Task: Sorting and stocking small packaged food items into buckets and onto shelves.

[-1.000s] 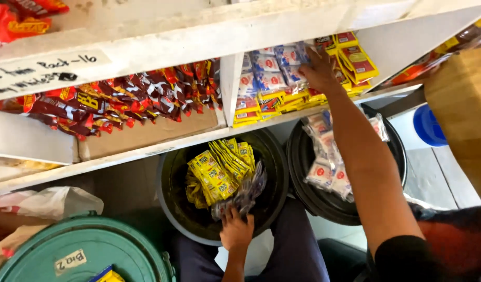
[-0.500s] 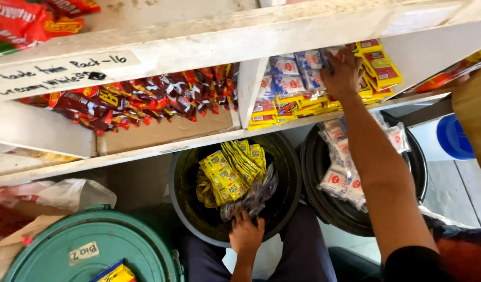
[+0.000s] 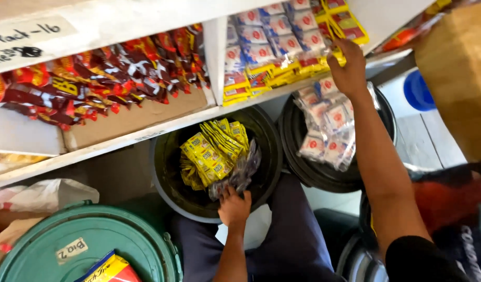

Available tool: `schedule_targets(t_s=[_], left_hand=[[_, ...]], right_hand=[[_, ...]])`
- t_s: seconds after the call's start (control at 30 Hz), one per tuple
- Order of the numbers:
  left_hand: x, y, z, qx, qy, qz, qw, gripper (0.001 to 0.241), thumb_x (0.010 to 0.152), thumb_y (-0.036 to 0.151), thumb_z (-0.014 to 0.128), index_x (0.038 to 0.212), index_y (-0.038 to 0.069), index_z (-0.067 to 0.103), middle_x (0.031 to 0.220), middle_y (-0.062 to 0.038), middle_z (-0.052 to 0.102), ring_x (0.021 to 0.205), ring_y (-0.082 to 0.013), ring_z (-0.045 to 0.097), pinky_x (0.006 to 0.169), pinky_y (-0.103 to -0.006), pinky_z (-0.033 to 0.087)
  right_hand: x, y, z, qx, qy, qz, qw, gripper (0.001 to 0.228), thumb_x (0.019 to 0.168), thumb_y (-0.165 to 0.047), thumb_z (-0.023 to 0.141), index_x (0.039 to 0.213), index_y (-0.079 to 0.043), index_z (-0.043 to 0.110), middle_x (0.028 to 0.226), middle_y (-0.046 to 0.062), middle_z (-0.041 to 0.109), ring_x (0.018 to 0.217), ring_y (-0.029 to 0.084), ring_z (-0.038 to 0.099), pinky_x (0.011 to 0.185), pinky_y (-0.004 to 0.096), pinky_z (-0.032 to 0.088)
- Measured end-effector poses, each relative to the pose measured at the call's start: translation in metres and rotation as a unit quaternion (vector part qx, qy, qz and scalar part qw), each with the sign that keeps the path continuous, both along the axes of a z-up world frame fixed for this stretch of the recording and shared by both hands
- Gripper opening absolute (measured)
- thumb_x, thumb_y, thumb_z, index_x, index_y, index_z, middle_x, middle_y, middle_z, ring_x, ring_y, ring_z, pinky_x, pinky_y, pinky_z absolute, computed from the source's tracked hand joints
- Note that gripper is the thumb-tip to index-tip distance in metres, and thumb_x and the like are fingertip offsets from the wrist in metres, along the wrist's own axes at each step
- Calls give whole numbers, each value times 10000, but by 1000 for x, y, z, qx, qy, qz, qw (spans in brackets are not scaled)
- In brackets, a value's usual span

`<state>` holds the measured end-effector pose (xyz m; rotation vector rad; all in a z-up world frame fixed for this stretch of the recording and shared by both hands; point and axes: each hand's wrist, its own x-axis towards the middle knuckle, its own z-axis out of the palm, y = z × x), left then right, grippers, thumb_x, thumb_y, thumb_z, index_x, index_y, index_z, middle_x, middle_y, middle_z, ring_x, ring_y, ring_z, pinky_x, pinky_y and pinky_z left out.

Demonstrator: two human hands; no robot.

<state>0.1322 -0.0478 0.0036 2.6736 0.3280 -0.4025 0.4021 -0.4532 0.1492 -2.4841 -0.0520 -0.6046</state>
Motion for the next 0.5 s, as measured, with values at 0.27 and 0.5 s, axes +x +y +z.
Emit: schedule_targets(t_s=[0.27,0.5], left_hand=[[-6,-1,-2,-3,-26,-4,1000,607,845,527,611,1232,59,602,1294,-144,646,1220,-375,597,821,-543,588],[-9,0,-7,14,-76,1,997,550,843,524,611,1114,46,622,1203,-145,665,1209,-364,615,783,-538,594]], right_hand=[[-132,-5,20,-215,272,22,937,828,699,-50,762,1473,-159,491,1508,106,485,1393,357,427,1064,599,368],[-166,11,18,-269,315,-116,903,1002,642,-182,913,1522,-287,446,1558,79,398,1451,363,353,1097,654,321]])
